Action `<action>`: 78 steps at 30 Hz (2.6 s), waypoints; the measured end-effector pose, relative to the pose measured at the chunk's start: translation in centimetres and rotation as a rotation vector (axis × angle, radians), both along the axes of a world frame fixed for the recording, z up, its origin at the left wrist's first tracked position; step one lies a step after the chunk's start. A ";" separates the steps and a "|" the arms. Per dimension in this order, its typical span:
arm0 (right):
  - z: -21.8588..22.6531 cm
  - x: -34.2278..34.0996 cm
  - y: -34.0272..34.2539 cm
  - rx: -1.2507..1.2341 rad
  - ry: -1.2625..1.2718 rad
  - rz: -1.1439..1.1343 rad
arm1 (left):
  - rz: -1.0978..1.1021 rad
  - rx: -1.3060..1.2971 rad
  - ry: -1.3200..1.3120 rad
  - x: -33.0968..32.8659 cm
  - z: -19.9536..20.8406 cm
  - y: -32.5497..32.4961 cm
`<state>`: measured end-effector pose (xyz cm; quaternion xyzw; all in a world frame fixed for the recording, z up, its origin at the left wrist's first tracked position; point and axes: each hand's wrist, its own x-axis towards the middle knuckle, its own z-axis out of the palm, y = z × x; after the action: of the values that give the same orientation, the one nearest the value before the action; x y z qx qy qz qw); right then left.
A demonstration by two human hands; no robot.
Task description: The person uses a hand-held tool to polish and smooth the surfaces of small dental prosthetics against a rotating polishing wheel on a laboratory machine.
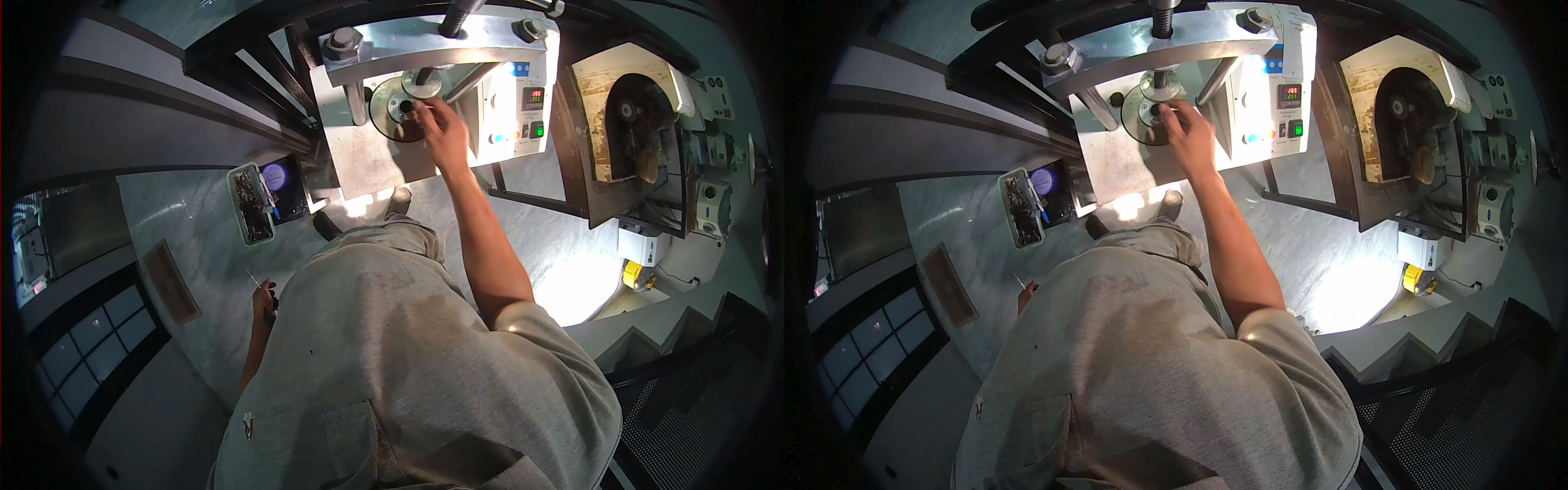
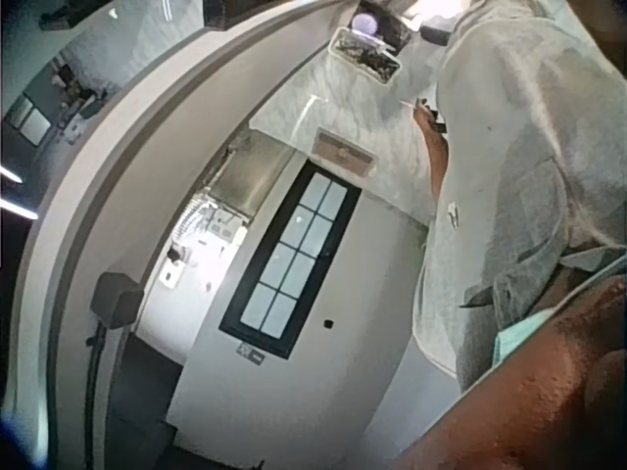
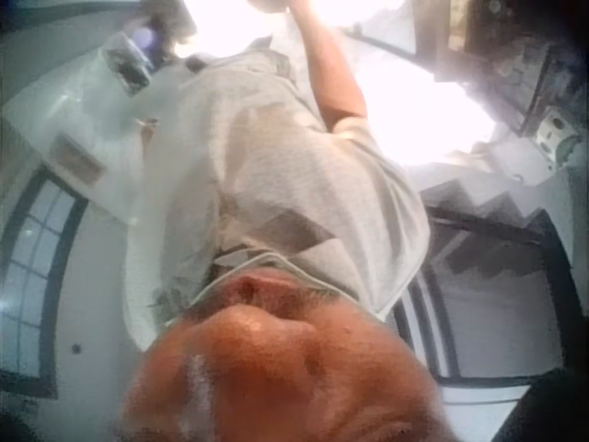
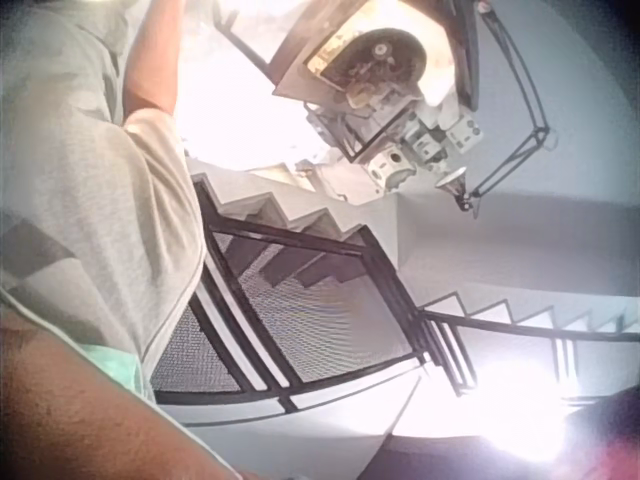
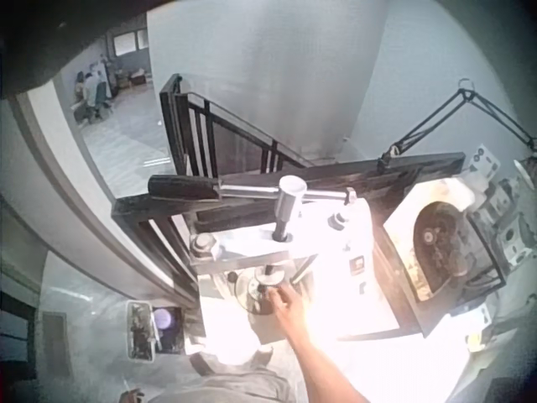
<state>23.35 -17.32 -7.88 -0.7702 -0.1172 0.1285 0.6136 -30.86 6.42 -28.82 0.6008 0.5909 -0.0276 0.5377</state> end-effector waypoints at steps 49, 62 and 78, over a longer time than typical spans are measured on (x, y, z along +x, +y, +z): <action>0.7 -2.1 1.5 -0.315 -0.212 -0.140 | 0.284 -0.244 0.168 -3.8 -3.7 -0.4; 1.6 -1.8 1.0 -0.310 -0.230 -0.060 | 0.329 -0.286 0.062 -2.2 -1.0 0.4; 2.4 -3.8 0.4 -0.105 -0.002 -0.200 | -0.004 -0.178 0.231 -5.7 -5.0 3.7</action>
<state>19.55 -16.87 -5.53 -0.8091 -0.0334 0.0720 0.5823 -36.58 10.14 -33.78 0.5448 0.6429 -0.1498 0.5172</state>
